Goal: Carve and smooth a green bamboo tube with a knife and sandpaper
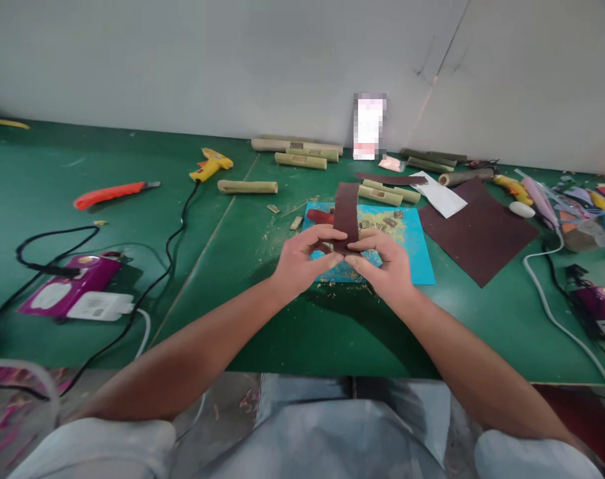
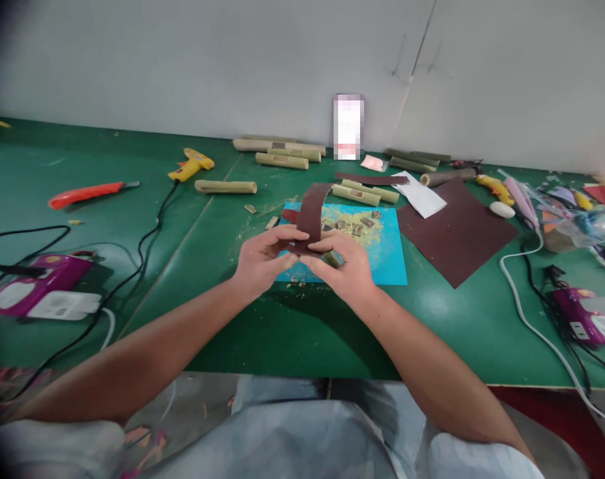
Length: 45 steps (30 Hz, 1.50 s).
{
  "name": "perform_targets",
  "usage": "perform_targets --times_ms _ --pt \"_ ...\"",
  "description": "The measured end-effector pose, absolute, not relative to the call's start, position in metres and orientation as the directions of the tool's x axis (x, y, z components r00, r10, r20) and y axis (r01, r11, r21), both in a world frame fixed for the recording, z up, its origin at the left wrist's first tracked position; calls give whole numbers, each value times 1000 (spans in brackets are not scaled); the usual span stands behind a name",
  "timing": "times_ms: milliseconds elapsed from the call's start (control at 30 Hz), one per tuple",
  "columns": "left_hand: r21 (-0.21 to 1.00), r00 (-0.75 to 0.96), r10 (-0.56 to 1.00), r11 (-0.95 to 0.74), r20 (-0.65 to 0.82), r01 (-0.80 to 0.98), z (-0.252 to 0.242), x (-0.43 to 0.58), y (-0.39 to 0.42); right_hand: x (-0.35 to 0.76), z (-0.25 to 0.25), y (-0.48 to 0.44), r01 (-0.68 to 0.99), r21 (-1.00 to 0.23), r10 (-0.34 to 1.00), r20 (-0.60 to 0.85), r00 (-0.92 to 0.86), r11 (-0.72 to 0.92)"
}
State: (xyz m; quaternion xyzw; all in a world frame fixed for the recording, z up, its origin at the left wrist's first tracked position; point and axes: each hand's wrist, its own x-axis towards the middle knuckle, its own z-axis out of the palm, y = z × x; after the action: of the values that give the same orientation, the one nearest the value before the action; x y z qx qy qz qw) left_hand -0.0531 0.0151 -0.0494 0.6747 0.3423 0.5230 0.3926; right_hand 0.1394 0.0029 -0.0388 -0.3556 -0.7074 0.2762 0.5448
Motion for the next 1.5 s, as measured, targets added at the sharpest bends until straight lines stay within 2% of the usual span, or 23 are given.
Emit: perform_targets --times_ms 133,300,400,500,600,733,967,1100,1233,1500 --pt "935 226 907 -339 355 -108 -48 -46 11 138 -33 1 275 -742 790 595 -148 611" --pt "931 108 925 -355 363 -88 -44 -39 5 133 -32 -2 303 -797 848 522 -92 523" --pt "951 19 957 -287 291 -111 -43 -35 3 129 -34 -5 273 -839 876 480 -32 470" --pt "949 -39 956 -294 291 -116 -44 -32 1 124 -36 -7 148 -913 920 390 38 381" --pt "942 -19 948 -318 318 -111 -43 -31 2 121 -36 -5 -16 -966 966 256 13 257" --pt "942 -20 947 -321 321 -93 -43 -31 5 121 -38 0 -174 -976 977 155 -149 129" --pt "940 -21 942 -335 335 -65 -46 -32 6 124 -41 3 -184 -983 996 23 -83 7" --pt "965 23 971 -235 239 -115 -46 -34 9 125 -43 3 -219 -976 998 23 -60 9" --pt "995 190 977 -95 93 4 -45 -38 10 126 -45 4 -209 -977 997 53 -58 40" --pt "992 190 975 -121 112 36 -46 -40 7 124 -43 3 -266 -964 993 38 -114 7"
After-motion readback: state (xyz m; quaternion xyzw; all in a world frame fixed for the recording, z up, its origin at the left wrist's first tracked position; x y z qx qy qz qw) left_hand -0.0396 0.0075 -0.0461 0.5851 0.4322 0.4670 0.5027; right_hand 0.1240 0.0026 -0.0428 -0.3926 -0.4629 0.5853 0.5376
